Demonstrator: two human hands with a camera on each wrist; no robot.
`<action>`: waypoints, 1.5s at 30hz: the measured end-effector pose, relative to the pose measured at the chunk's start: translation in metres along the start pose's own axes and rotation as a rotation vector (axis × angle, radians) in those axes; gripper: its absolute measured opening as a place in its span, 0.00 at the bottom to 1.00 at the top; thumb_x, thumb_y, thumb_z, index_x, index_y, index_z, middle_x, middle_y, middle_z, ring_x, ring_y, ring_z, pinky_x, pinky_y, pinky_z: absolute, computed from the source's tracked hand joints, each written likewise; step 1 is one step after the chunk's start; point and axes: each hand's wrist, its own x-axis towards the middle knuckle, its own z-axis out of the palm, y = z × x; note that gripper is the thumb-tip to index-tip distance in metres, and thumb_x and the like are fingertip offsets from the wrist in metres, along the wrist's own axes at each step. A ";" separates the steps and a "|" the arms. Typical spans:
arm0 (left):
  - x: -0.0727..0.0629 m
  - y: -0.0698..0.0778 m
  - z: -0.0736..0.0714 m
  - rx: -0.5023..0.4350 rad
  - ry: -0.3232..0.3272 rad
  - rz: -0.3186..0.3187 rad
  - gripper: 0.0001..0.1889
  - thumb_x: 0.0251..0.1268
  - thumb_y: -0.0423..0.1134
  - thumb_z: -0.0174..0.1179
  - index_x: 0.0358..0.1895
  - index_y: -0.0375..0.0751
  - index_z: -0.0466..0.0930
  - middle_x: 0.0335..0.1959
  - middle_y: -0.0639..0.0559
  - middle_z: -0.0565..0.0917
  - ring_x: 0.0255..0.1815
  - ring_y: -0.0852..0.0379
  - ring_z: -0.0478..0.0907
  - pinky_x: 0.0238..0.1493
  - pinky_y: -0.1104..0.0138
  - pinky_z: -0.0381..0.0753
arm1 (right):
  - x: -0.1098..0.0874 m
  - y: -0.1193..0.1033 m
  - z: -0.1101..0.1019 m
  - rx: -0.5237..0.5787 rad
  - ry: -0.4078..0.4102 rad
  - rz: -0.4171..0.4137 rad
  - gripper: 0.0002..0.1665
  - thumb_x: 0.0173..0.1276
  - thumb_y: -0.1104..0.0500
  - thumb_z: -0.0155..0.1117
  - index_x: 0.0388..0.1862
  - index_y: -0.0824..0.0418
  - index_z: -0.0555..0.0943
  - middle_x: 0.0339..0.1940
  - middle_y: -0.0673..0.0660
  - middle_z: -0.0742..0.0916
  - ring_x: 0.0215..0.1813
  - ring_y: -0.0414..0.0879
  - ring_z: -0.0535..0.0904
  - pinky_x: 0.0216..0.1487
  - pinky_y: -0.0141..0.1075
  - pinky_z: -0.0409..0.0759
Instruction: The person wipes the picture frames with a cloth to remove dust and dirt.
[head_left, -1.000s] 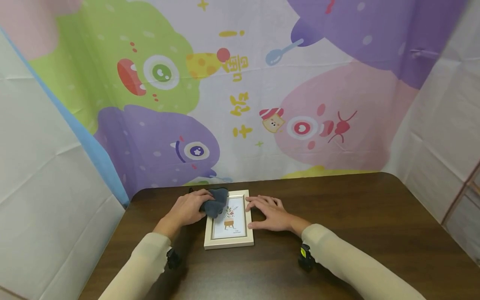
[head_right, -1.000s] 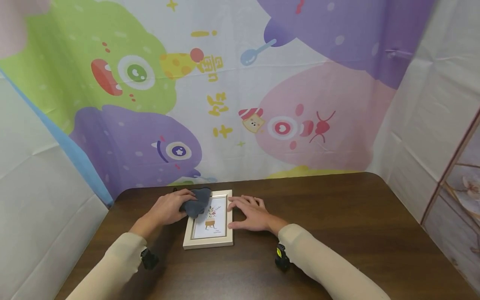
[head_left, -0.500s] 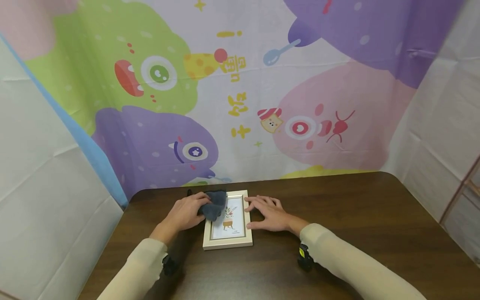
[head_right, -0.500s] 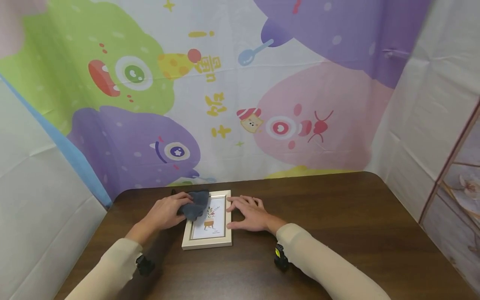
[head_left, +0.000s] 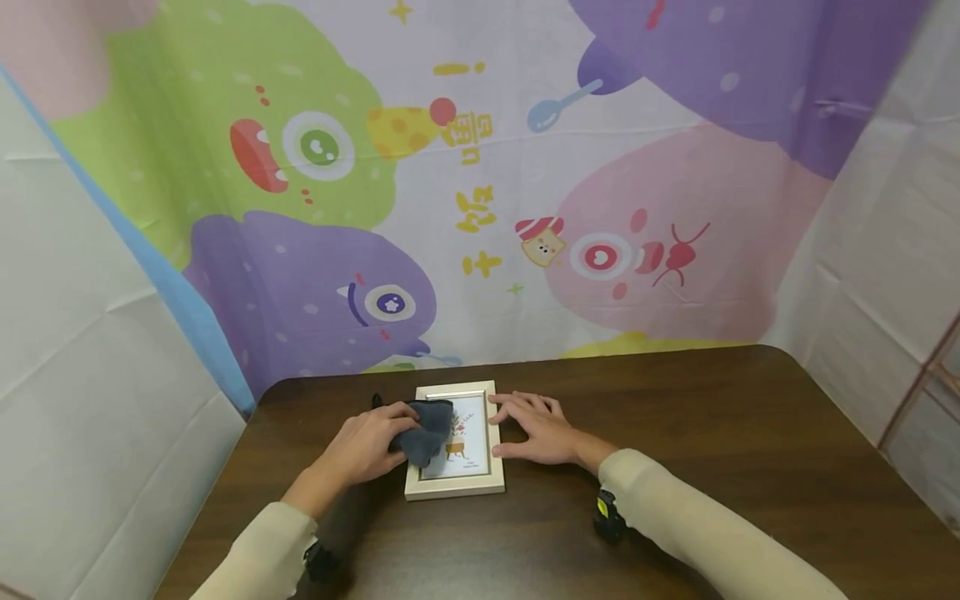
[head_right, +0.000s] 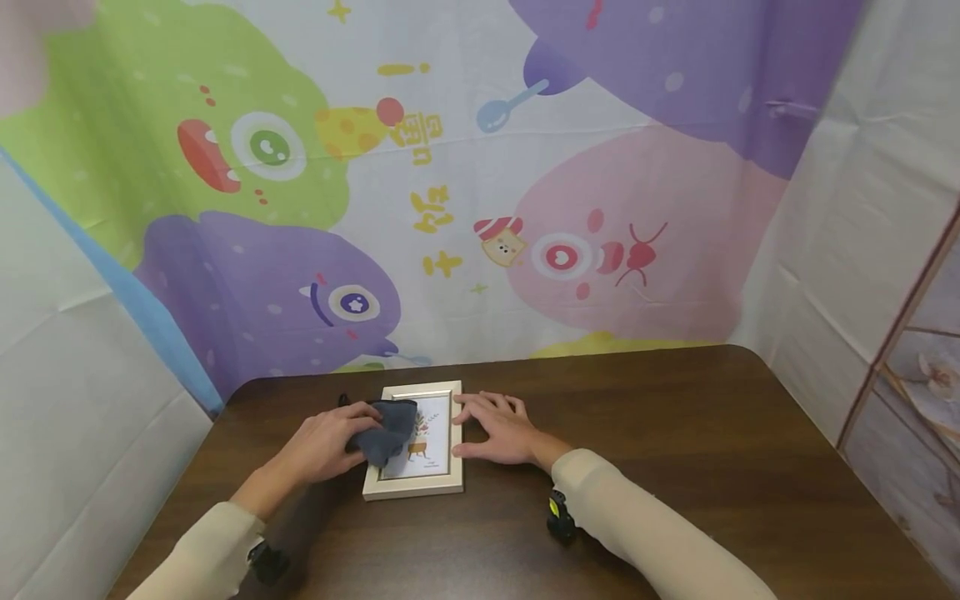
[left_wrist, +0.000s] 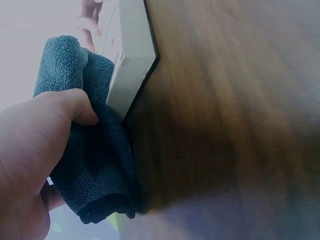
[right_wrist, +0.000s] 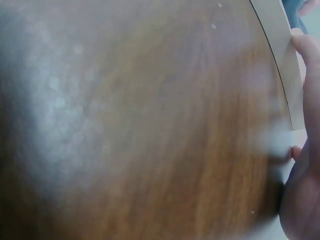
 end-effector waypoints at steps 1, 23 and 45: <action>-0.002 0.001 0.000 0.003 0.003 0.007 0.17 0.66 0.37 0.79 0.57 0.48 0.94 0.63 0.51 0.90 0.56 0.47 0.93 0.45 0.54 0.93 | 0.000 0.001 0.001 0.005 0.003 0.000 0.28 0.77 0.29 0.70 0.66 0.39 0.81 0.94 0.48 0.68 0.95 0.69 0.54 0.85 0.77 0.46; -0.051 0.019 -0.002 -0.011 0.109 0.127 0.18 0.63 0.38 0.83 0.55 0.54 0.94 0.61 0.55 0.90 0.54 0.49 0.93 0.40 0.60 0.91 | -0.001 -0.006 -0.004 -0.019 -0.002 0.009 0.26 0.78 0.34 0.71 0.67 0.41 0.82 0.94 0.48 0.68 0.96 0.67 0.55 0.86 0.76 0.48; -0.048 0.017 -0.003 -0.043 0.095 0.136 0.21 0.61 0.33 0.76 0.56 0.56 0.94 0.60 0.56 0.91 0.50 0.51 0.93 0.30 0.71 0.77 | -0.001 -0.005 -0.002 -0.008 -0.012 0.025 0.25 0.79 0.35 0.72 0.68 0.41 0.82 0.95 0.48 0.68 0.96 0.66 0.53 0.86 0.76 0.47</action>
